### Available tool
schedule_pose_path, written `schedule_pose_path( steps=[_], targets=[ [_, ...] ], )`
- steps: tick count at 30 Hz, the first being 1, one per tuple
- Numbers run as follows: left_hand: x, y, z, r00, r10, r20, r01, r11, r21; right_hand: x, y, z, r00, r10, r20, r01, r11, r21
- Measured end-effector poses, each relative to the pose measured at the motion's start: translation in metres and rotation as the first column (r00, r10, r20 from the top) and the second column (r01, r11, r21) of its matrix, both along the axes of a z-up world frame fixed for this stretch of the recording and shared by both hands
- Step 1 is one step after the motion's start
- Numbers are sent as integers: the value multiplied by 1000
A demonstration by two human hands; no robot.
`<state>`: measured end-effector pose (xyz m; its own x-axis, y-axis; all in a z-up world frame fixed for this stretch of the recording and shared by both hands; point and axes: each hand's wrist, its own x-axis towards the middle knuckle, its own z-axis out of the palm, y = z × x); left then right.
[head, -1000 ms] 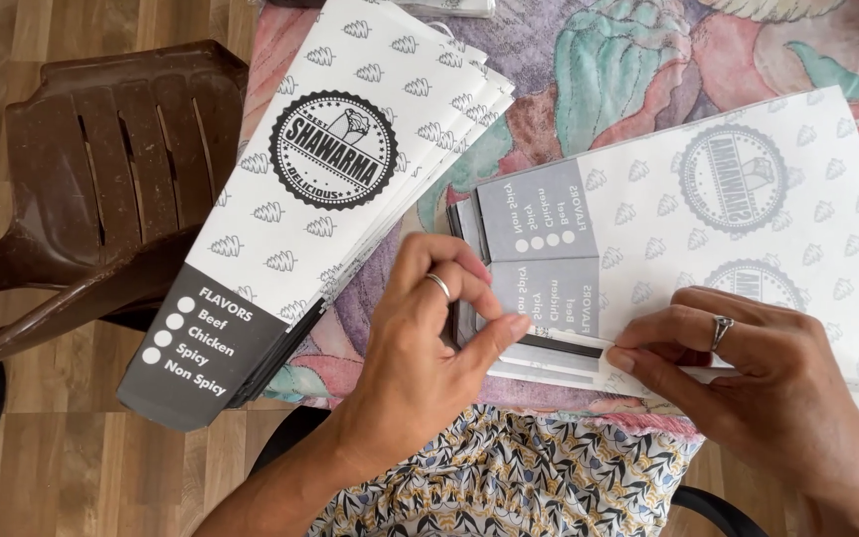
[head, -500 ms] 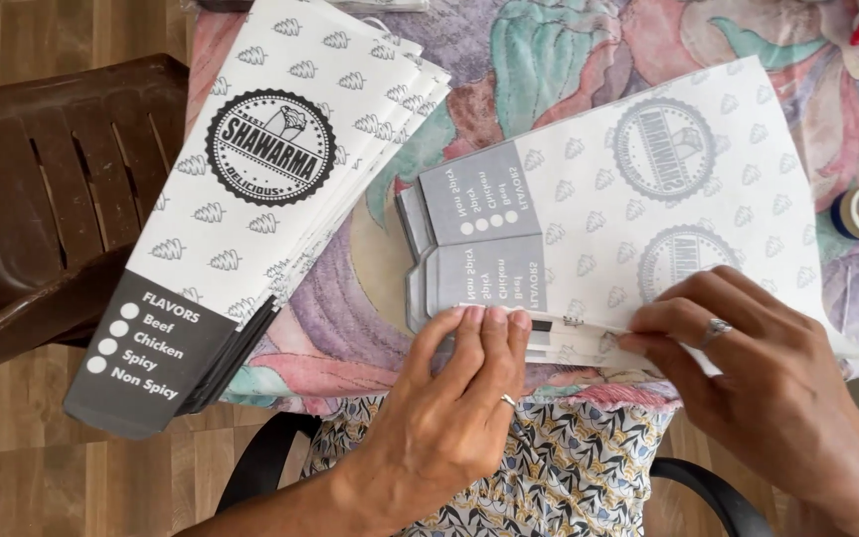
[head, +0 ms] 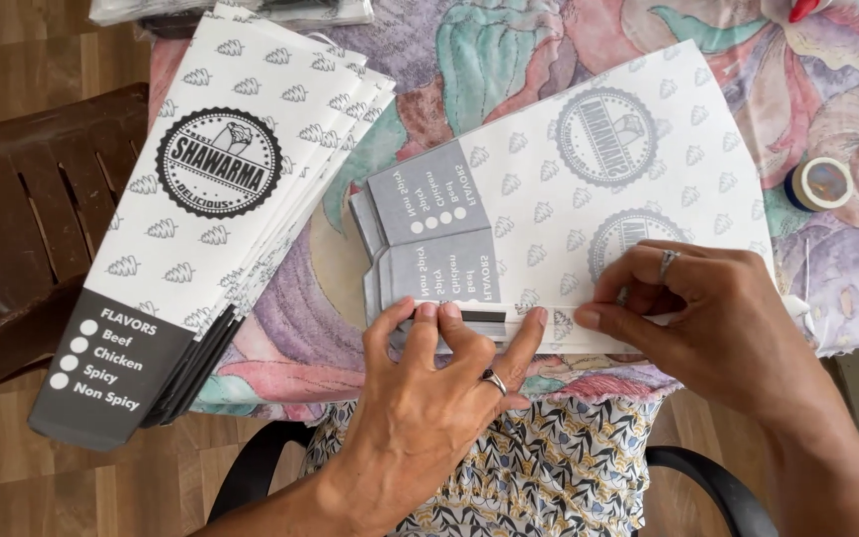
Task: The person folds flat paper sheets into small rectangular packages and secures them with adhesive tape. They repeatedly pick up a sheet, fold the sides, and apply tape to close the package, then place it on a growing stack.
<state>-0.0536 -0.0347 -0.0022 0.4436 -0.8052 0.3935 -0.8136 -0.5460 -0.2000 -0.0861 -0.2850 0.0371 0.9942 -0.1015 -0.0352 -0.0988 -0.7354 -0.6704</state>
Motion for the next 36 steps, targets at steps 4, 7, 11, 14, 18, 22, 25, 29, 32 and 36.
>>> schedule_pose_path(
  steps=[4,7,11,14,18,22,25,29,32,36],
  targets=[
    [-4,-7,6,998,49,44,-52,996,68,2,1,-1,999,50,-15,-51,993,-106],
    [-5,-12,11,997,61,41,-65,989,130,-6,-7,-1,955,210,208,-136,936,-323],
    [-8,-18,12,988,105,111,-125,974,190,-23,-26,0,909,328,255,-230,908,-349],
    [-12,-24,14,978,124,170,-159,964,213,-29,-33,-6,897,316,308,-240,936,-258],
    [-16,-33,10,960,161,229,-219,941,258,-30,-35,-7,943,157,293,-146,987,-61],
    [-16,-38,11,944,168,284,-253,921,295,-21,-32,-1,990,15,139,-25,998,65],
    [-16,-38,16,940,168,298,-259,918,300,-18,-32,-8,996,0,84,2,1000,-21],
    [-15,-38,17,950,149,274,-240,912,334,-23,-37,-6,988,107,113,-58,926,-374],
    [-14,-38,16,948,152,280,-243,914,325,-34,-43,-2,970,142,195,-74,944,-321],
    [-14,-41,15,925,165,343,-280,904,322,-51,-54,-14,942,80,325,-55,995,-88]
  ],
)
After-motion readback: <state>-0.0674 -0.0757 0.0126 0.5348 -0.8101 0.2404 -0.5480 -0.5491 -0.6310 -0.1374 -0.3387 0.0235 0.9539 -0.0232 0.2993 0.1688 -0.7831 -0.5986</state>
